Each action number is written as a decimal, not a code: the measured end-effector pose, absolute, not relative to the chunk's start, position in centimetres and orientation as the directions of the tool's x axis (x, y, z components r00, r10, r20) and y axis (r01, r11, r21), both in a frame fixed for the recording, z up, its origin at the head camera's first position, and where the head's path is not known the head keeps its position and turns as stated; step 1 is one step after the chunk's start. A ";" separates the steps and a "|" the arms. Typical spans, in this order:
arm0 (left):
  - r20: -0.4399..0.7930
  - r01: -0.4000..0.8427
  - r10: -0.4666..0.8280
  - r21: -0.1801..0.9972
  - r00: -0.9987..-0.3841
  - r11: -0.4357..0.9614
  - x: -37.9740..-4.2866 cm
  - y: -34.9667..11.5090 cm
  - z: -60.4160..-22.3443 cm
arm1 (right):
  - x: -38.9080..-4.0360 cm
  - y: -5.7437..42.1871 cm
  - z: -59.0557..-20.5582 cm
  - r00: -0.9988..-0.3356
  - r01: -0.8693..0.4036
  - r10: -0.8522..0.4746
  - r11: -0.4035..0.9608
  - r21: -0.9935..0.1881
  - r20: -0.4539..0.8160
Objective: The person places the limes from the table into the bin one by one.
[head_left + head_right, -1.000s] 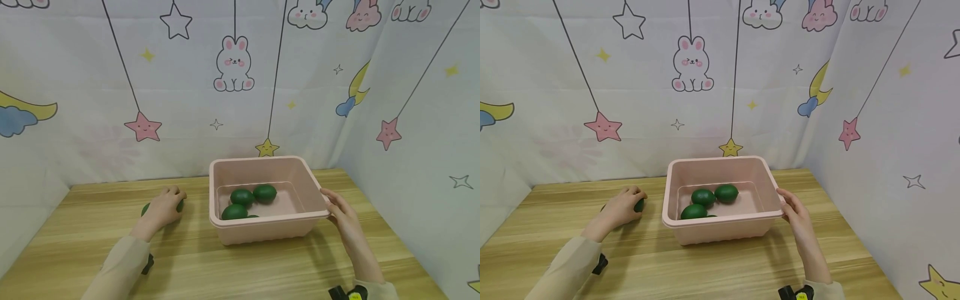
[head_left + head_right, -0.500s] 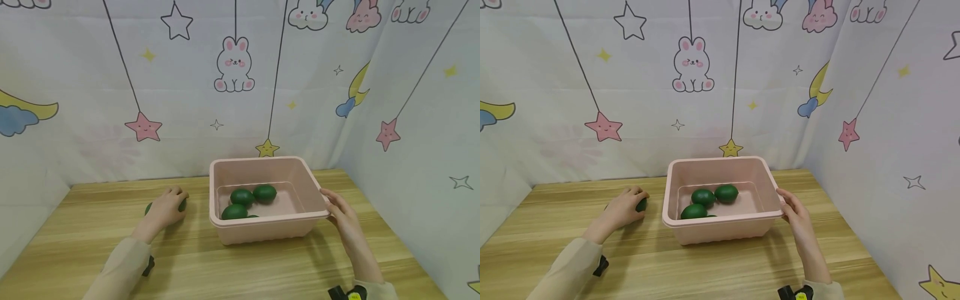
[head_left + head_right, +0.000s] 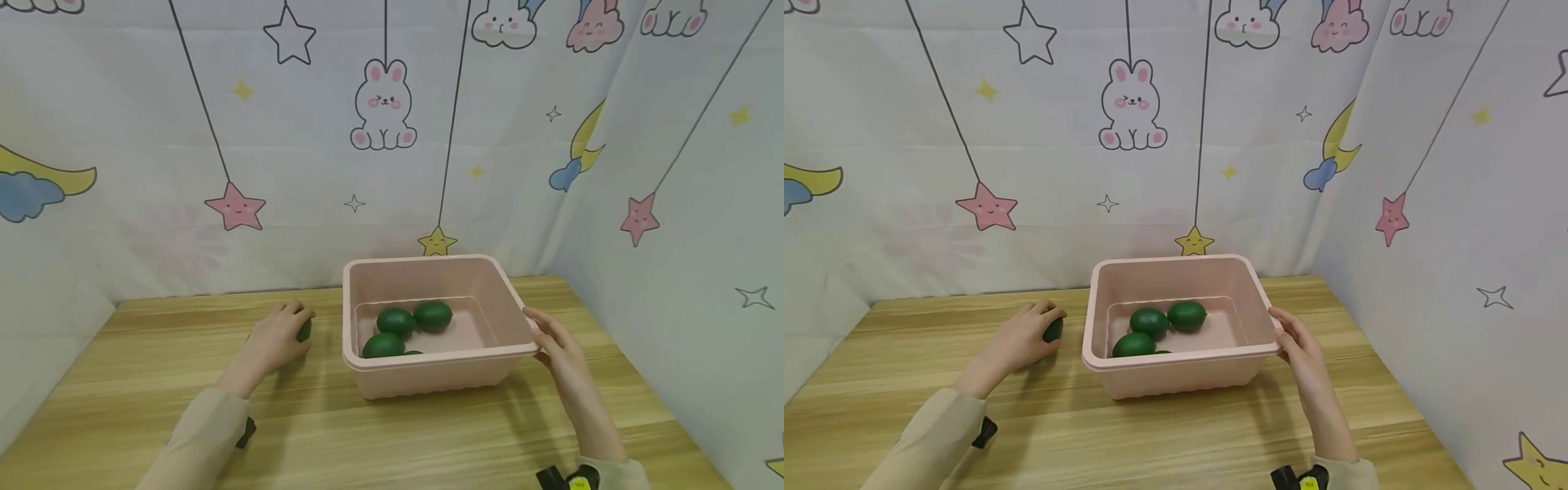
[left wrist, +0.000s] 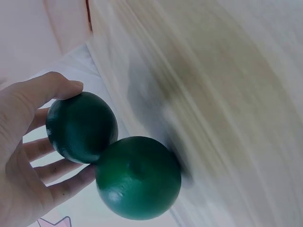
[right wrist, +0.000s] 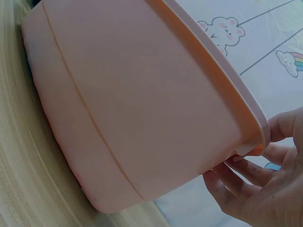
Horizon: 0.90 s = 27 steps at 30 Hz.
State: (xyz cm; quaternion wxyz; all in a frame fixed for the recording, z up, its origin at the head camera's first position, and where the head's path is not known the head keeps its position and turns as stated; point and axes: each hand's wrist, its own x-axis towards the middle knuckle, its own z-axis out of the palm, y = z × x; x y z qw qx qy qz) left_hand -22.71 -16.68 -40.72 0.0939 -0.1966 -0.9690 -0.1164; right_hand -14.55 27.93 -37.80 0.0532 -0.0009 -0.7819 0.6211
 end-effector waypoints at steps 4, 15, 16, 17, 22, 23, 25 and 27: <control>0.232 0.404 0.358 0.195 -0.904 0.894 -22.4 -16.6 -40.3 | -14.6 27.9 -37.8 -0.994 -0.066 0.067 0.225 -0.972 0.083; 0.244 0.404 0.353 0.203 -0.903 0.892 -21.8 -16.6 -39.8 | -14.5 28.0 -37.9 -0.995 -0.068 0.062 0.222 -0.973 0.084; 0.246 0.402 0.351 0.202 -0.904 0.893 -21.7 -16.6 -39.7 | -14.5 28.0 -37.9 -0.995 -0.068 0.062 0.222 -0.973 0.084; 0.249 0.403 0.351 0.199 -0.903 0.893 -21.7 -16.6 -39.7 | -14.5 28.1 -37.9 -0.994 -0.069 0.062 0.222 -0.973 0.084; 0.283 0.413 0.353 0.190 -0.892 0.891 -21.5 -16.6 -39.2 | -14.5 28.1 -37.9 -0.994 -0.071 0.062 0.221 -0.973 0.086; 0.288 0.412 0.351 0.189 -0.891 0.891 -21.5 -16.7 -39.1 | -14.5 28.1 -37.9 -0.994 -0.071 0.061 0.222 -0.972 0.087; 0.294 0.406 0.342 0.192 -0.892 0.894 -21.4 -16.8 -38.9 | -14.5 28.1 -37.9 -0.994 -0.072 0.059 0.223 -0.972 0.087; 0.296 0.395 0.330 0.195 -0.896 0.898 -21.4 -17.0 -38.7 | -14.5 28.0 -37.9 -0.995 -0.071 0.056 0.223 -0.972 0.086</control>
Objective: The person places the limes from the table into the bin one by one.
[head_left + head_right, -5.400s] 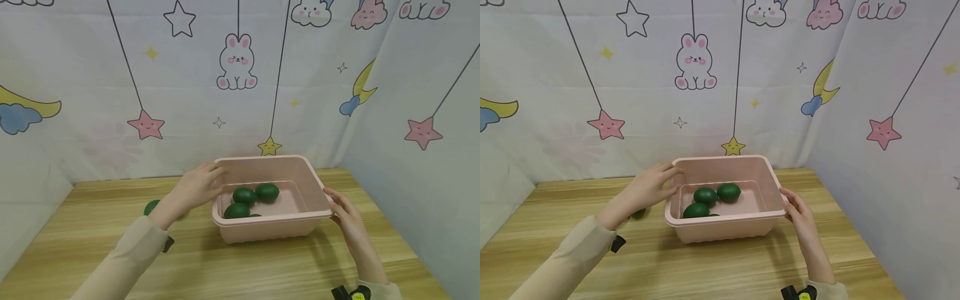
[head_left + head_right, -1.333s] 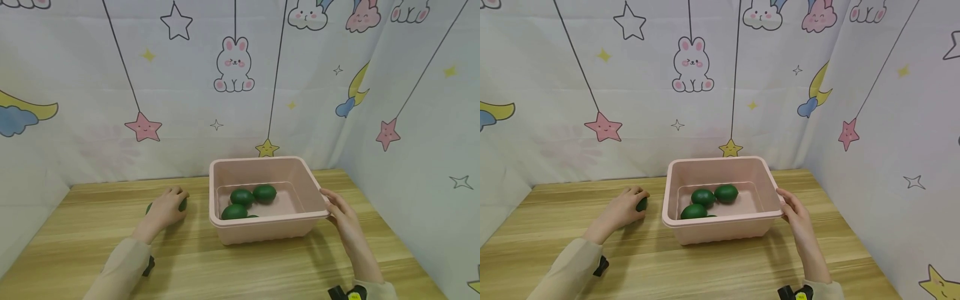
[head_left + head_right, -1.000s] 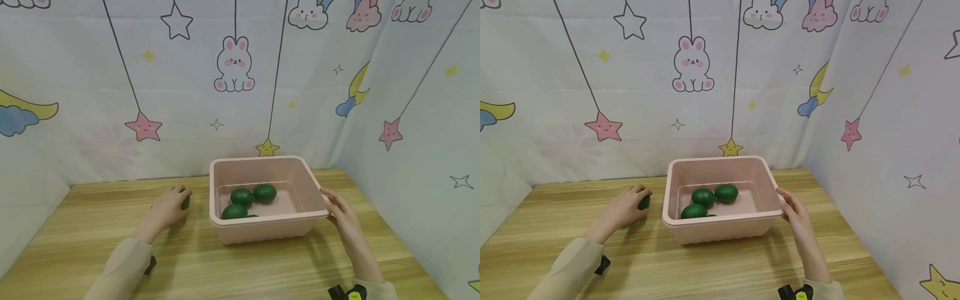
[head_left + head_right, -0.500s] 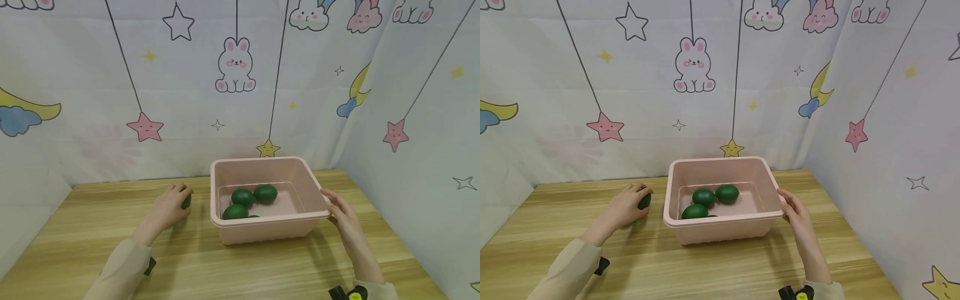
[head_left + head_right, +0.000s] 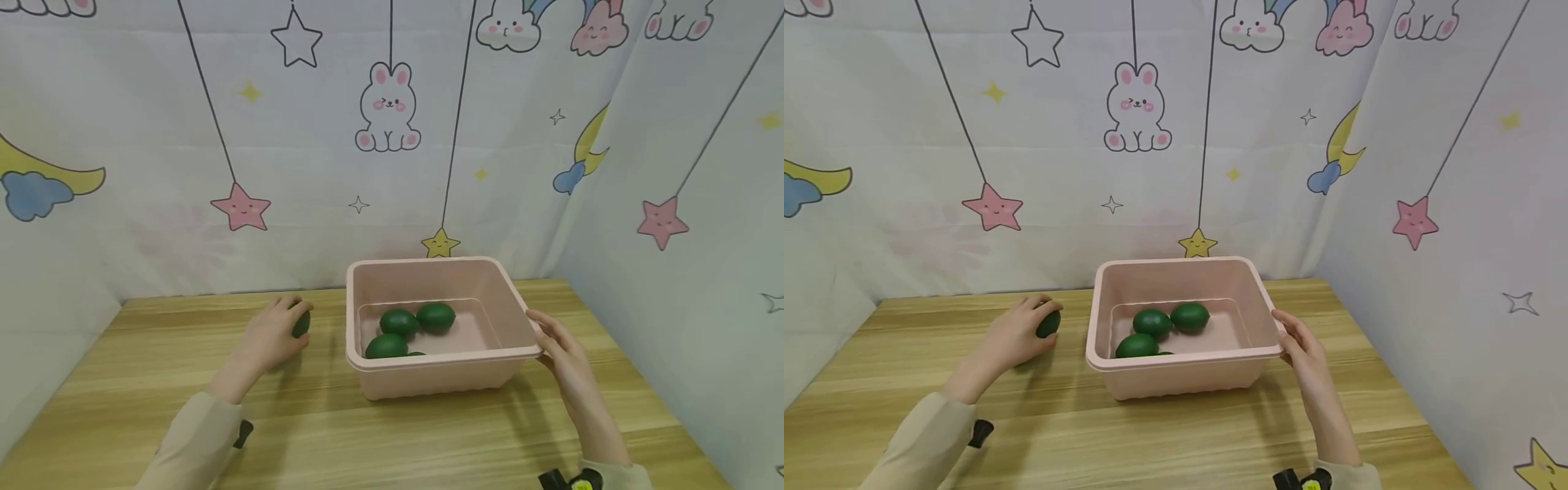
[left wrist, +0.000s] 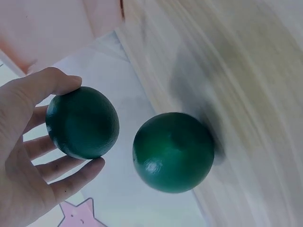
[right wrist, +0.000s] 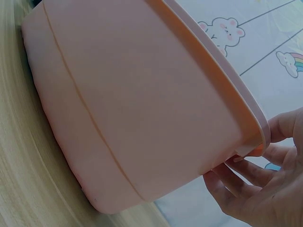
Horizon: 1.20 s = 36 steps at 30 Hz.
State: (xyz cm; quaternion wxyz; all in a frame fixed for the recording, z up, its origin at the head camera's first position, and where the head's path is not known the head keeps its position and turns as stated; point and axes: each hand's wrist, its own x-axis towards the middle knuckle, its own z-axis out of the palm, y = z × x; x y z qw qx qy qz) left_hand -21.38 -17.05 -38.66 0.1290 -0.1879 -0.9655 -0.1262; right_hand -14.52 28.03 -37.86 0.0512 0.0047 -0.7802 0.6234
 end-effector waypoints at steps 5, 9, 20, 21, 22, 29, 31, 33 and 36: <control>0.317 0.391 0.316 0.209 -0.894 0.896 -21.2 -17.4 -38.0 | -14.5 28.0 -37.8 -0.995 -0.070 0.056 0.217 -0.974 0.084; 0.328 0.387 0.310 0.203 -0.892 0.900 -21.0 -17.5 -37.4 | -14.5 28.0 -37.8 -0.995 -0.076 0.053 0.214 -0.974 0.090; 0.348 0.385 0.306 0.184 -0.886 0.905 -20.6 -17.0 -36.7 | -14.5 28.0 -37.9 -0.994 -0.083 0.050 0.216 -0.973 0.096; 0.354 0.388 0.308 0.182 -0.883 0.903 -20.6 -17.0 -36.6 | -14.5 28.1 -38.0 -0.994 -0.086 0.049 0.215 -0.973 0.099; 0.358 0.389 0.308 0.180 -0.881 0.903 -20.5 -16.9 -36.5 | -14.5 28.1 -38.0 -0.994 -0.089 0.048 0.214 -0.973 0.102; 0.374 0.398 0.313 0.177 -0.873 0.900 -20.4 -16.8 -36.1 | -14.6 28.1 -38.1 -0.993 -0.100 0.044 0.209 -0.973 0.112; 0.377 0.399 0.313 0.177 -0.872 0.900 -20.5 -16.7 -35.9 | -14.6 28.1 -38.1 -0.993 -0.099 0.045 0.213 -0.972 0.111; 0.384 0.402 0.313 0.176 -0.869 0.899 -20.5 -16.7 -35.7 | -14.6 28.1 -38.1 -0.993 -0.098 0.045 0.213 -0.972 0.110; 0.397 0.407 0.313 0.178 -0.863 0.896 -20.5 -16.5 -35.3 | -14.5 28.1 -38.0 -0.993 -0.092 0.048 0.216 -0.972 0.105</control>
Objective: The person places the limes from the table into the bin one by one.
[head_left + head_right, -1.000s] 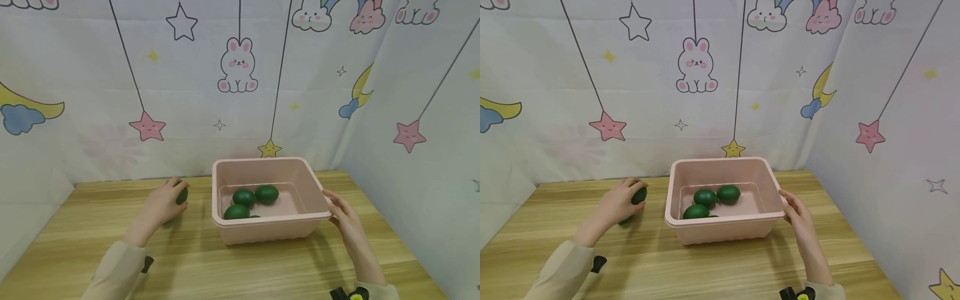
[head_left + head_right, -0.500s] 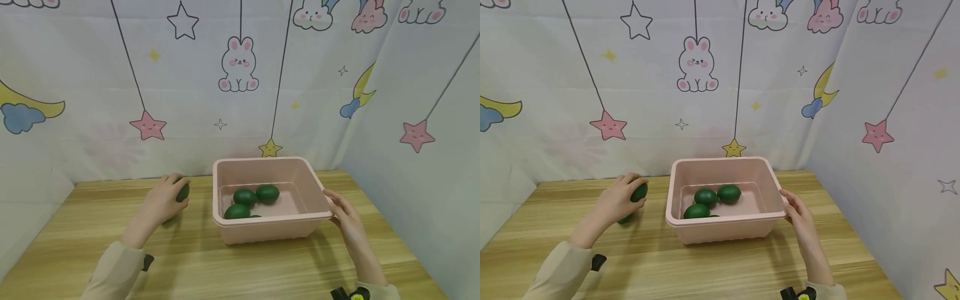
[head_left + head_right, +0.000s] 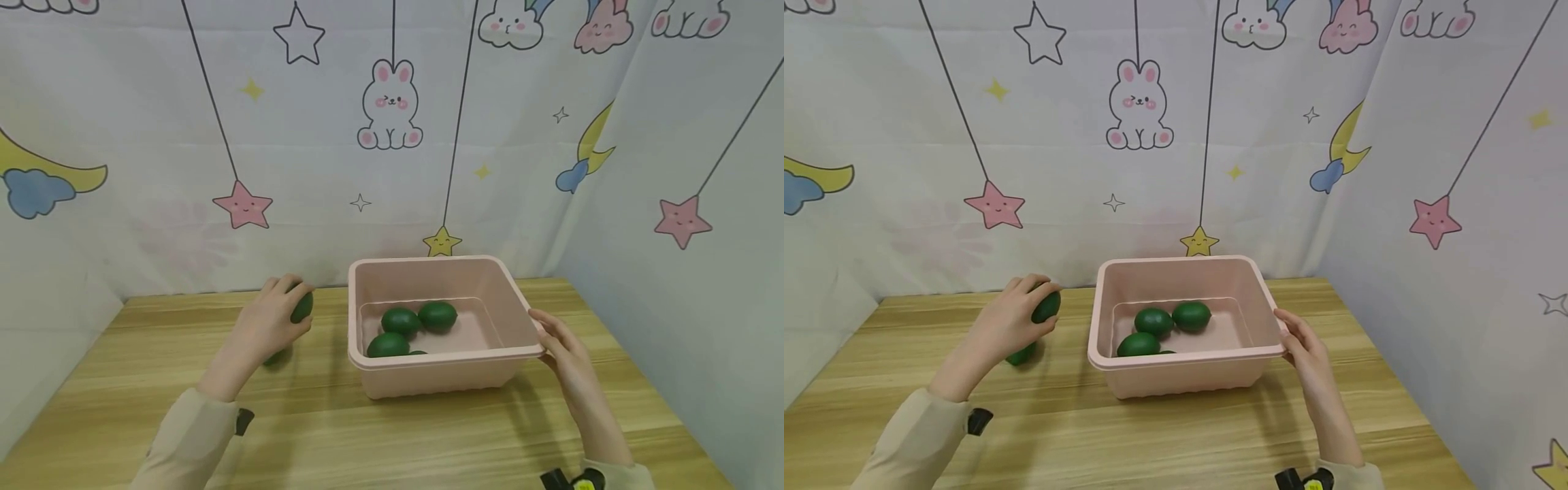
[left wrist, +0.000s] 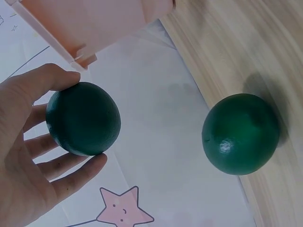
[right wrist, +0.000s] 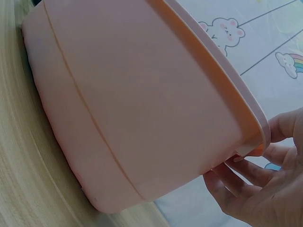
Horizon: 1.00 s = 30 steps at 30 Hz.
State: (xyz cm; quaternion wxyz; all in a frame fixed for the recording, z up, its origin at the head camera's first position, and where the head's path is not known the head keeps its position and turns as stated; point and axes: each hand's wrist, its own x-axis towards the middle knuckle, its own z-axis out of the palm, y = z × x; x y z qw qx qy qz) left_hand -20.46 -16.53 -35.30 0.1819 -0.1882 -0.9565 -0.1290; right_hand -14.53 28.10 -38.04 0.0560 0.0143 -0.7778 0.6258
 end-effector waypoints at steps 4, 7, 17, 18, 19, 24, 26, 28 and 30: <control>0.403 0.411 0.314 0.180 -0.860 0.894 -20.4 -16.4 -34.9 | -14.5 28.0 -38.0 -0.994 -0.086 0.053 0.217 -0.972 0.100; 0.410 0.418 0.321 0.170 -0.853 0.893 -20.5 -16.2 -34.6 | -14.5 28.0 -37.9 -0.994 -0.083 0.053 0.214 -0.973 0.096; 0.446 0.451 0.349 0.144 -0.824 0.881 -20.6 -15.7 -33.8 | -14.5 28.0 -37.9 -0.993 -0.085 0.056 0.219 -0.972 0.100; 0.447 0.452 0.350 0.142 -0.823 0.881 -20.5 -15.7 -33.7 | -14.5 28.0 -37.9 -0.993 -0.086 0.056 0.220 -0.972 0.100; 0.449 0.453 0.351 0.142 -0.822 0.880 -20.5 -15.6 -33.7 | -14.5 28.0 -37.9 -0.993 -0.086 0.056 0.221 -0.972 0.100; 0.456 0.460 0.357 0.134 -0.815 0.878 -20.4 -15.3 -33.3 | -14.5 28.0 -37.9 -0.994 -0.086 0.051 0.221 -0.971 0.100; 0.454 0.461 0.360 0.133 -0.815 0.877 -20.3 -15.2 -33.2 | -14.5 28.0 -37.9 -0.994 -0.087 0.050 0.221 -0.971 0.100; 0.452 0.465 0.363 0.135 -0.815 0.875 -20.3 -15.0 -33.0 | -14.5 28.0 -37.9 -0.994 -0.086 0.052 0.221 -0.971 0.100; 0.452 0.468 0.365 0.136 -0.814 0.873 -20.2 -14.9 -32.9 | -14.5 28.0 -37.9 -0.993 -0.087 0.053 0.221 -0.971 0.101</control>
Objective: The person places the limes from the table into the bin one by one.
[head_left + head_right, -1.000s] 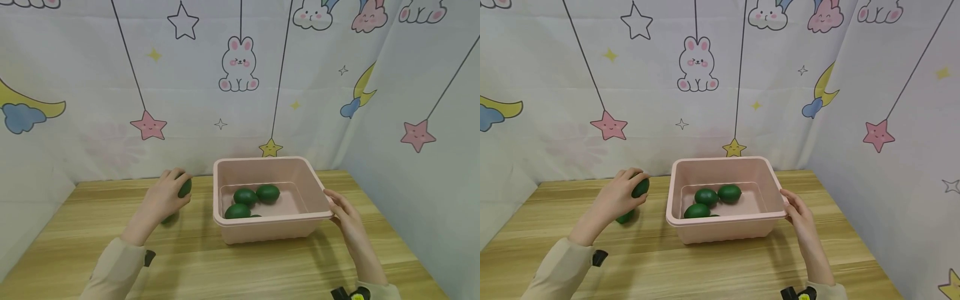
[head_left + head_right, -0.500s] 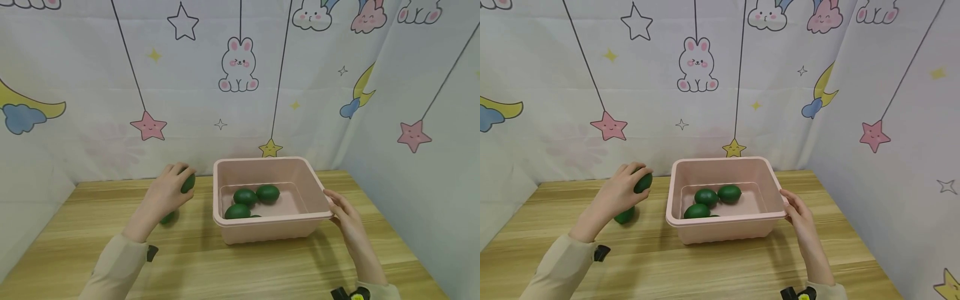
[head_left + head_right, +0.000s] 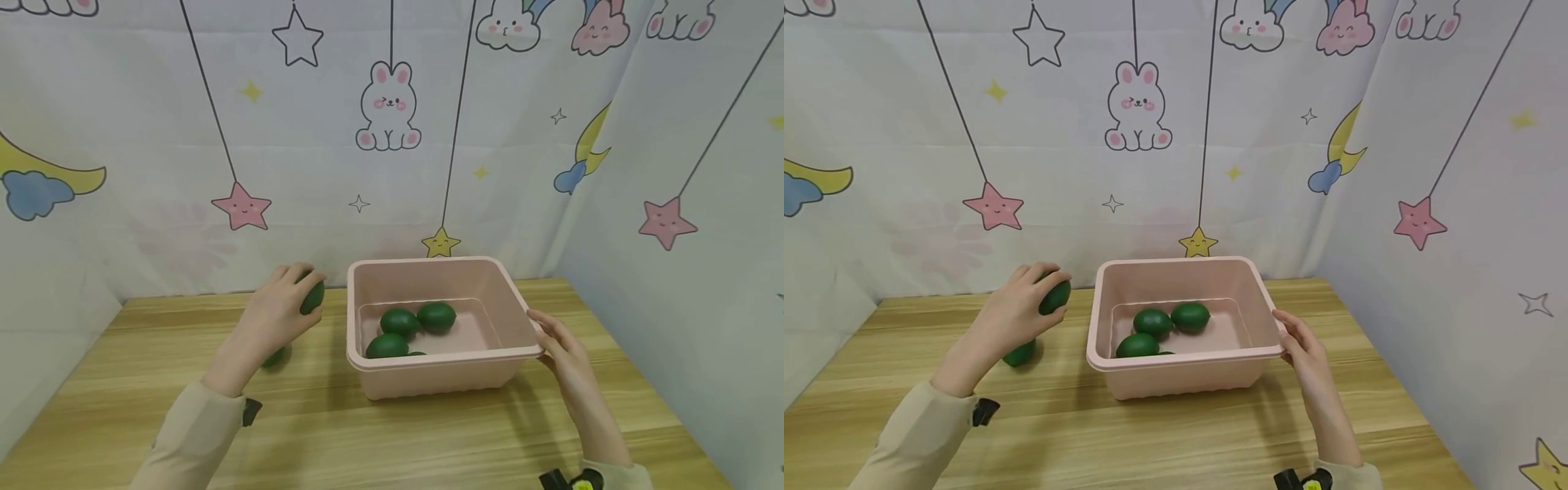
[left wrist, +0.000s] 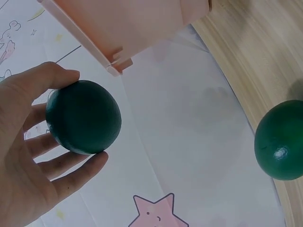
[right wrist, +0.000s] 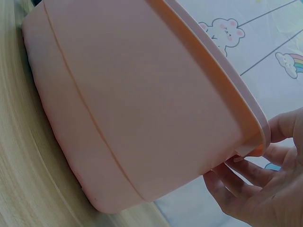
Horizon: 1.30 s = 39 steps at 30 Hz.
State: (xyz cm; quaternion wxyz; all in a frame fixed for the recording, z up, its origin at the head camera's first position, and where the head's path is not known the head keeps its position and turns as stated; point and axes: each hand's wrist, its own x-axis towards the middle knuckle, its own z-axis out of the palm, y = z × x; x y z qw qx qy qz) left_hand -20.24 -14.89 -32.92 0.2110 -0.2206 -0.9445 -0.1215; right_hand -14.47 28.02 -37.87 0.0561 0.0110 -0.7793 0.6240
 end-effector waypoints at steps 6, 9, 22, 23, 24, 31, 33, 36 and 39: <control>0.462 0.473 0.366 0.138 -0.808 0.870 -20.2 -14.5 -32.6 | -14.6 28.0 -38.0 -0.994 -0.081 0.059 0.225 -0.971 0.097; 0.462 0.474 0.367 0.138 -0.808 0.870 -20.2 -14.2 -32.5 | -14.6 28.0 -38.0 -0.993 -0.081 0.062 0.227 -0.970 0.097; 0.476 0.499 0.387 0.132 -0.790 0.856 -20.3 -13.7 -32.4 | -14.8 28.0 -38.0 -0.993 -0.078 0.066 0.216 -0.973 0.094; 0.478 0.501 0.388 0.133 -0.788 0.855 -20.3 -13.6 -32.3 | -14.8 28.0 -38.0 -0.993 -0.078 0.066 0.217 -0.973 0.095; 0.480 0.503 0.388 0.133 -0.787 0.854 -20.3 -13.5 -32.3 | -14.7 28.0 -38.0 -0.993 -0.078 0.067 0.217 -0.973 0.095; 0.480 0.522 0.403 0.142 -0.779 0.841 -20.3 -12.9 -31.7 | -14.7 28.1 -37.9 -0.993 -0.077 0.066 0.213 -0.974 0.093; 0.481 0.528 0.407 0.144 -0.776 0.837 -20.3 -12.7 -31.5 | -14.7 28.1 -37.9 -0.993 -0.075 0.068 0.214 -0.974 0.092; 0.494 0.544 0.417 0.143 -0.763 0.827 -20.4 -12.5 -31.3 | -14.7 28.1 -38.0 -0.993 -0.075 0.070 0.216 -0.974 0.092; 0.507 0.560 0.426 0.140 -0.749 0.817 -20.4 -12.3 -31.1 | -14.7 28.1 -38.0 -0.993 -0.080 0.066 0.216 -0.973 0.096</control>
